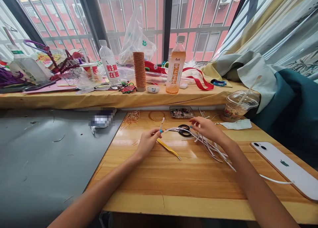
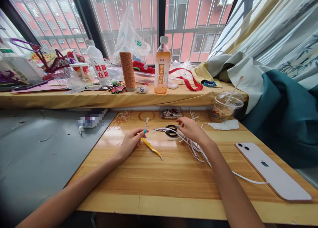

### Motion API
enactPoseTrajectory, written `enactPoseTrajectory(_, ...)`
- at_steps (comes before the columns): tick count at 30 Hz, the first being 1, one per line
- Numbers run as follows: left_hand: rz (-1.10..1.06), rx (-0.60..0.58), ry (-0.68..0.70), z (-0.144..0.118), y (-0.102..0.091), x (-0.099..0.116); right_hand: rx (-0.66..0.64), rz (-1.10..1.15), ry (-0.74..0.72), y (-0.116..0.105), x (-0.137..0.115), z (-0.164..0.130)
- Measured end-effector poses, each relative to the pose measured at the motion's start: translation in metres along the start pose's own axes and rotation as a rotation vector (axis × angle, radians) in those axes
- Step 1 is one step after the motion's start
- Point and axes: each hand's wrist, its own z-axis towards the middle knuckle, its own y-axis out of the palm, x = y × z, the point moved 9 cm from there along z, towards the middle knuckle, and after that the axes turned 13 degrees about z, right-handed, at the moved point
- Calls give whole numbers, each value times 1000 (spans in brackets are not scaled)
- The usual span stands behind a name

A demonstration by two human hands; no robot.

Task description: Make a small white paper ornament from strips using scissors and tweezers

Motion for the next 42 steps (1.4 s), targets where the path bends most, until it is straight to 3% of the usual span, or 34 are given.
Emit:
enactPoseTrajectory(3,4,-22,-3,-1,3,0,-143,-91,57,17,-1,-2)
enactPoseTrajectory(5,-2,-18,-8,-1,3,-1,-165,-144,91,21,-1,-3)
enactPoseTrajectory(13,8,-10,-3,-1,3,-1,119,-446,288,-27,20,-14)
enactPoseTrajectory(15,35,0,12,-1,2,0,158,-463,238,-28,14,-13)
enactPoseTrajectory(17,73,17,35,-2,2,2,145,-393,77,-17,-2,-9)
enactPoseTrajectory(20,145,48,116,-4,1,9,-41,-226,-74,16,-17,-4)
enactPoseTrajectory(23,203,71,209,-7,1,18,-162,-168,3,34,-9,-3)
enactPoseTrajectory(28,223,87,238,-9,1,23,-221,-152,150,32,-1,-7)
enactPoseTrajectory(31,240,133,225,-10,-4,24,-311,-187,215,33,-6,-14)
enactPoseTrajectory(34,271,217,193,-11,-13,22,-376,-144,175,37,-22,-20)
enactPoseTrajectory(39,263,362,133,-10,-33,19,-487,332,193,48,-33,-26)
enactPoseTrajectory(42,271,392,119,-7,-46,21,-399,615,163,40,-39,-20)
